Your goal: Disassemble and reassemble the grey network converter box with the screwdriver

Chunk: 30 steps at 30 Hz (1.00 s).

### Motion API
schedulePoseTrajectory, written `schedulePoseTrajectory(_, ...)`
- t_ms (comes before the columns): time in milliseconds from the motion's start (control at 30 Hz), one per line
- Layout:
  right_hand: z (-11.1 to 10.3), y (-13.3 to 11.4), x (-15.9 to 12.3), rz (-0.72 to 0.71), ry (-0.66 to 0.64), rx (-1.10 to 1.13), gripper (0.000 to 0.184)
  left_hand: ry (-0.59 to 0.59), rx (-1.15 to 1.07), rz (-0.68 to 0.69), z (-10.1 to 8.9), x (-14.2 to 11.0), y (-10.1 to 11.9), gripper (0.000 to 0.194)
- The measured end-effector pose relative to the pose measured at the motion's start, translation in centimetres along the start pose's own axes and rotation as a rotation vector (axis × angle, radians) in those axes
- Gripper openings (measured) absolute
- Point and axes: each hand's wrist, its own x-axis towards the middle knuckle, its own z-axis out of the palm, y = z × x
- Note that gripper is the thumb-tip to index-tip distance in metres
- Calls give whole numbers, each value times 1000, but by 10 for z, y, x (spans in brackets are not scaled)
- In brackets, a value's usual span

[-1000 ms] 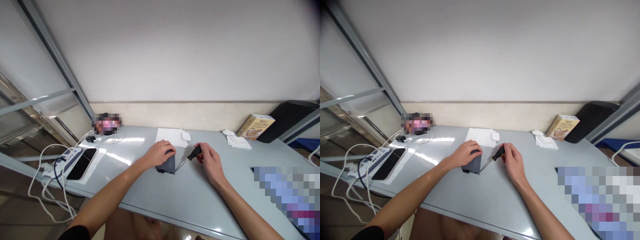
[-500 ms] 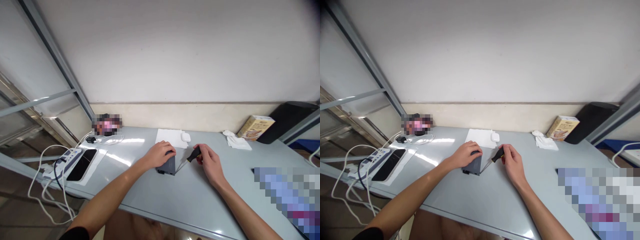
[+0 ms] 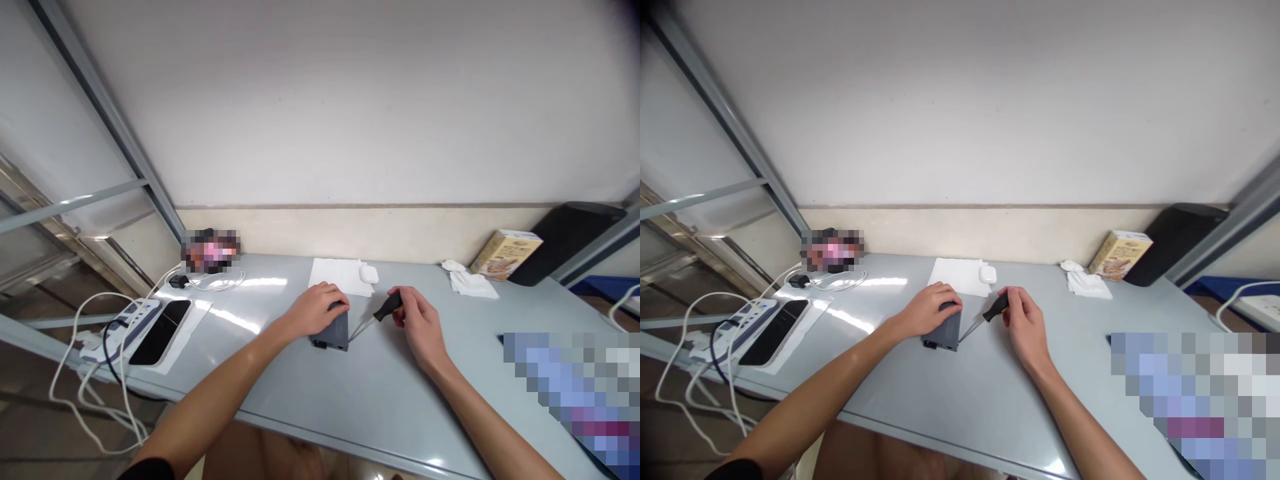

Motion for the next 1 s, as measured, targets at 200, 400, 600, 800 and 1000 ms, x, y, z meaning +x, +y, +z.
schedulePoseTrajectory(200,1,0,-2,-4,-39,-8,50,4,-10,2,1,0,0,23)
schedulePoseTrajectory(400,0,-1,-2,-7,-34,2,48,-2,-8,-2,1,0,-1,23)
schedulePoseTrajectory(600,-1,1,0,-14,-34,11,48,1,-7,-1,0,0,0,24)
schedulePoseTrajectory(800,0,0,0,-9,2,15,53,6,-3,3,2,0,-1,23)
schedulePoseTrajectory(1000,0,1,-1,1,-14,-7,52,0,5,6,2,0,-2,24)
